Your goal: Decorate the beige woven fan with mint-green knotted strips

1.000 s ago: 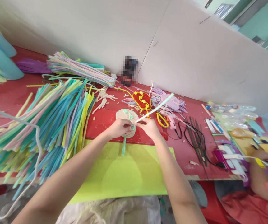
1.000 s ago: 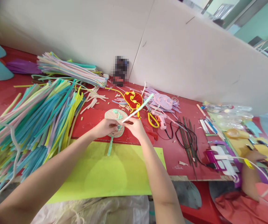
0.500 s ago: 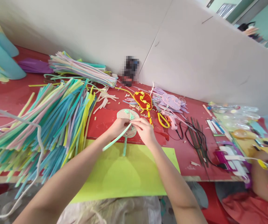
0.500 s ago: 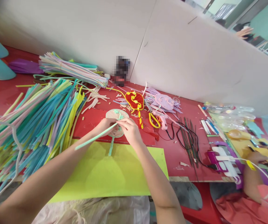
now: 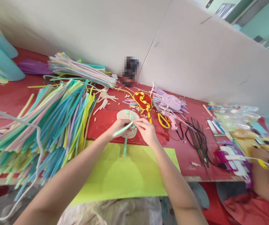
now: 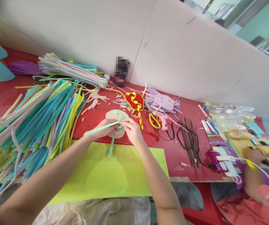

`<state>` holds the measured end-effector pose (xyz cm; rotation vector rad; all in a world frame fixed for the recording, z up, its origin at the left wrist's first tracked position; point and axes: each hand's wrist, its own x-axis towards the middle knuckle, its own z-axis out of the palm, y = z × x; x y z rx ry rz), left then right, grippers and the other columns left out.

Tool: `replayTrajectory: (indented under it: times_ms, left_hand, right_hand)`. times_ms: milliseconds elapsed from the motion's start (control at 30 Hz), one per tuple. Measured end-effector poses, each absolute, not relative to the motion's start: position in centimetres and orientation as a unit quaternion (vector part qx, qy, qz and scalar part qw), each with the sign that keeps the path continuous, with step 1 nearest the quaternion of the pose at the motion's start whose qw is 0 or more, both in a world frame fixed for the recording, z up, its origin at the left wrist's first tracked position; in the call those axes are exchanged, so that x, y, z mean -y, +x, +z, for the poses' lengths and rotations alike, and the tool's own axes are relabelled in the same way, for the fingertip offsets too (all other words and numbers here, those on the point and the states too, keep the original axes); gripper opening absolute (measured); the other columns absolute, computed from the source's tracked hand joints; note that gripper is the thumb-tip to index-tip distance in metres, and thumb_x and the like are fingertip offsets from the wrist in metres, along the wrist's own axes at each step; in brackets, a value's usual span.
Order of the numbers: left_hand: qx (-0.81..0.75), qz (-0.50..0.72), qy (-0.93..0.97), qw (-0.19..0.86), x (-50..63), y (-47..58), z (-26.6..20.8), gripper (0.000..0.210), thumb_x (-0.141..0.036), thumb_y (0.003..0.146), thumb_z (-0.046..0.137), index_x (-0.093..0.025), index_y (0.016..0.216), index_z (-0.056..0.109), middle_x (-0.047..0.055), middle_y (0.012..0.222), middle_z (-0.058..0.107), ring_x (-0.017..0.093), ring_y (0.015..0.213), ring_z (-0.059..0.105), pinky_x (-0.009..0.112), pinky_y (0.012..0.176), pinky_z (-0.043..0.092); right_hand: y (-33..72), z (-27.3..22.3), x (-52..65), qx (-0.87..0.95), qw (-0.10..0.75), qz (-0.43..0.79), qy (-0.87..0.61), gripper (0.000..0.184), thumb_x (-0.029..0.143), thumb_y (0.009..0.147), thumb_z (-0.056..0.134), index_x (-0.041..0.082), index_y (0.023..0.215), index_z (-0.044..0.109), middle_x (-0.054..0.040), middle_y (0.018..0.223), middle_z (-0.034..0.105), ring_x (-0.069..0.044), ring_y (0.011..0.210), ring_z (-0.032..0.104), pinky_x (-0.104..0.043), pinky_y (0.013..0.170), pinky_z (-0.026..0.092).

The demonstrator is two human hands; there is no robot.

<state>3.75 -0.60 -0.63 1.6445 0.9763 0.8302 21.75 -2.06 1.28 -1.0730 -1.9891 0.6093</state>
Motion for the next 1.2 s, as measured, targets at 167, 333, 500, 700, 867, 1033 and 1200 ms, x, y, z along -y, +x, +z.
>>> replayTrajectory:
  times_ms: [167, 333, 500, 700, 867, 1033, 1200]
  left_hand:
    - [-0.422, 0.35, 0.663, 0.51, 0.8, 3.9, -0.4, 0.017, -0.016, 0.076, 0.046, -0.014, 0.071, 0.063, 0.002, 0.068, 0.064, 0.013, 0.066, 0.057, 0.023, 0.065, 0.046]
    - [-0.419, 0.338, 0.676, 0.504, 0.7, 3.9, -0.5, 0.017, -0.018, 0.077, 0.047, -0.016, 0.073, 0.063, 0.001, 0.068, 0.064, 0.013, 0.067, 0.059, 0.024, 0.069, 0.046]
    - [-0.419, 0.333, 0.68, 0.501, 0.7, 3.8, -0.4, 0.016, -0.021, 0.076, 0.048, -0.016, 0.072, 0.063, 0.002, 0.072, 0.065, 0.014, 0.068, 0.058, 0.025, 0.068, 0.046]
    - [-0.404, 0.303, 0.688, 0.52, 0.8, 3.2, 0.1, 0.018, -0.024, 0.076, 0.05, -0.014, 0.074, 0.065, 0.002, 0.069, 0.064, 0.013, 0.065, 0.057, 0.022, 0.06, 0.043]
    - [-0.378, 0.285, 0.644, 0.601, 0.7, 3.2, -0.4, 0.017, -0.026, 0.075, 0.054, -0.014, 0.078, 0.066, 0.002, 0.066, 0.065, 0.012, 0.061, 0.059, 0.022, 0.057, 0.046]
    - [-0.363, 0.283, 0.606, 0.648, 0.7, 3.3, -0.7, 0.016, -0.028, 0.072, 0.061, -0.014, 0.076, 0.066, 0.003, 0.068, 0.066, 0.012, 0.062, 0.06, 0.023, 0.061, 0.049]
    - [-0.405, 0.328, 0.592, 0.615, 0.7, 3.6, -0.3, 0.018, -0.03, 0.074, 0.061, -0.013, 0.072, 0.066, 0.004, 0.068, 0.067, 0.014, 0.065, 0.062, 0.026, 0.065, 0.05]
  right_hand:
    - [21.8, 0.7, 2.1, 0.776, 0.407, 0.247, -0.414, 0.022, 0.026, 0.09, 0.051, 0.027, 0.101, 0.07, -0.0042, 0.096, 0.065, -0.015, 0.09, 0.062, -0.031, 0.084, 0.051]
    - [21.8, 0.7, 2.6, 0.734, 0.439, 0.268, -0.443, 0.019, 0.029, 0.086, 0.059, 0.027, 0.101, 0.069, -0.0045, 0.097, 0.067, -0.018, 0.09, 0.064, -0.033, 0.085, 0.052]
    - [22.3, 0.8, 2.3, 0.755, 0.422, 0.279, -0.418, 0.016, 0.028, 0.083, 0.062, 0.027, 0.097, 0.071, -0.004, 0.097, 0.066, -0.017, 0.091, 0.063, -0.034, 0.086, 0.051]
    - [23.0, 0.7, 1.7, 0.774, 0.395, 0.299, -0.394, 0.014, 0.031, 0.082, 0.064, 0.028, 0.093, 0.072, -0.0037, 0.094, 0.065, -0.017, 0.09, 0.063, -0.035, 0.085, 0.051]
    - [23.2, 0.5, 1.7, 0.784, 0.397, 0.297, -0.373, 0.014, 0.031, 0.085, 0.06, 0.029, 0.092, 0.073, -0.0031, 0.091, 0.065, -0.015, 0.084, 0.062, -0.031, 0.078, 0.052]
    - [23.1, -0.1, 1.7, 0.77, 0.41, 0.296, -0.389, 0.014, 0.033, 0.085, 0.059, 0.027, 0.088, 0.072, -0.0036, 0.088, 0.067, -0.016, 0.083, 0.063, -0.032, 0.078, 0.052]
    - [22.9, 0.1, 2.1, 0.712, 0.437, 0.331, -0.439, 0.018, 0.036, 0.086, 0.058, 0.026, 0.094, 0.07, -0.0044, 0.094, 0.07, -0.018, 0.089, 0.065, -0.034, 0.082, 0.053]
